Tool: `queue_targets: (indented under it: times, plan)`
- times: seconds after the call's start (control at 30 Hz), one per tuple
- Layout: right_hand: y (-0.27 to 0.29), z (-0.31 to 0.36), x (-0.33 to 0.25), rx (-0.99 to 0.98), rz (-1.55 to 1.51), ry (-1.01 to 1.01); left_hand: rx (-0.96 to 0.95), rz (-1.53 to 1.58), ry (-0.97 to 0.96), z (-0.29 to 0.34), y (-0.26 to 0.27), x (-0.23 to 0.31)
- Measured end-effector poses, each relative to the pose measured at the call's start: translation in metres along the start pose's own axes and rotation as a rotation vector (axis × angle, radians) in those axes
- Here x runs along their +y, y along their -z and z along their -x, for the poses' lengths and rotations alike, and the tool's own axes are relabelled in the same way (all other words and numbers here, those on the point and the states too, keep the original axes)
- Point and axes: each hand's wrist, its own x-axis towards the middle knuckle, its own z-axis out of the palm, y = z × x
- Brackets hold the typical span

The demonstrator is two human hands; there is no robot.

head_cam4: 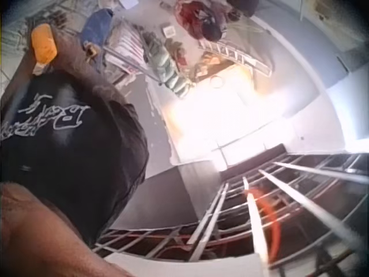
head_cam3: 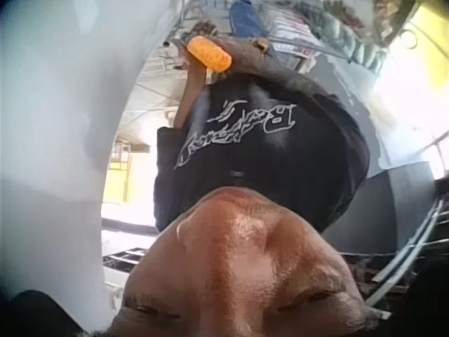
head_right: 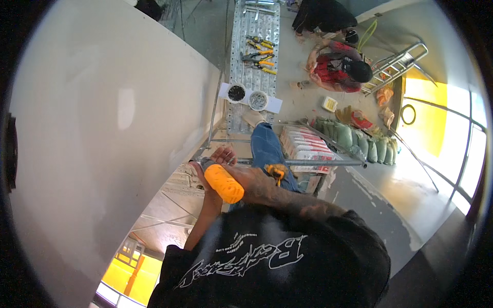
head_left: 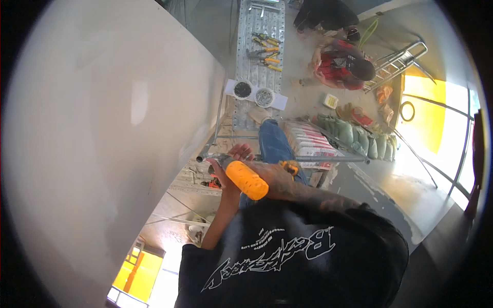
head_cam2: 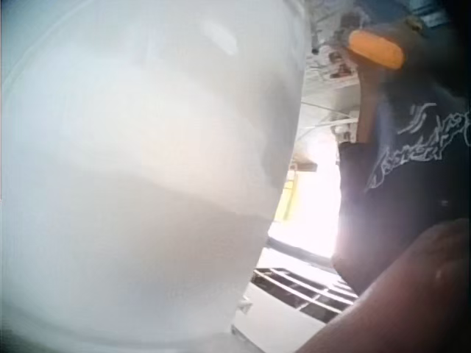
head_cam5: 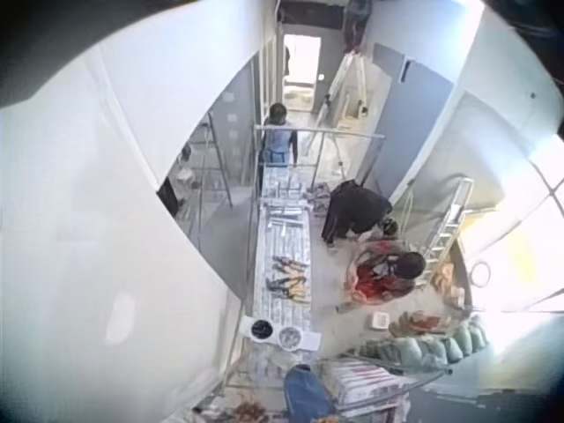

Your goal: The person uses a cordless drill to fasten white ceiling panels to a metal framework, then threads a white cable through a ceiling fixture. The person handles screws and a drill, and manipulates a cable and fixture while working on scaffolding in a construction site.

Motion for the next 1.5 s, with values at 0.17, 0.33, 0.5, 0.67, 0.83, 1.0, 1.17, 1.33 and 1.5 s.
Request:
queue_targets:
  times: [0.17,0.33,0.5,0.67,0.83,1.0,1.17,1.33,1.5]
  plan:
    - [-0.043,-0.049,0.100,0.251,-0.234,-0.275,0.716,-0.636,0.127,-0.081,0.160,0.010]
    - [0.018,-0.123,0.217,0.405,-0.963,-0.929,0.507,-1.751,-0.076,-0.314,0.238,-0.036]
    - [-0.009,-0.119,0.253,0.329,-1.161,-1.046,0.439,-2.030,-0.133,-0.485,0.291,-0.056]
    - [0.012,-0.122,0.263,0.294,-1.163,-1.077,0.399,-2.123,-0.022,-0.599,0.323,-0.088]
    - [0.039,-0.131,0.262,0.279,-1.167,-1.279,0.366,-2.200,0.056,-0.640,0.370,-0.106]
    - [0.045,-0.126,0.279,0.139,-1.032,-1.166,0.385,-2.282,0.085,-0.652,0.356,-0.109]
    - [0.040,-0.124,0.271,0.181,-1.092,-1.105,0.327,-2.255,0.152,-0.650,0.359,-0.098]
    - [0.023,-0.111,0.276,0.191,-1.077,-1.008,0.508,-2.106,0.108,-0.633,0.323,-0.086]
    - [0.020,-0.123,0.251,0.250,-0.938,-0.866,0.425,-1.748,-0.164,-0.572,0.302,-0.076]
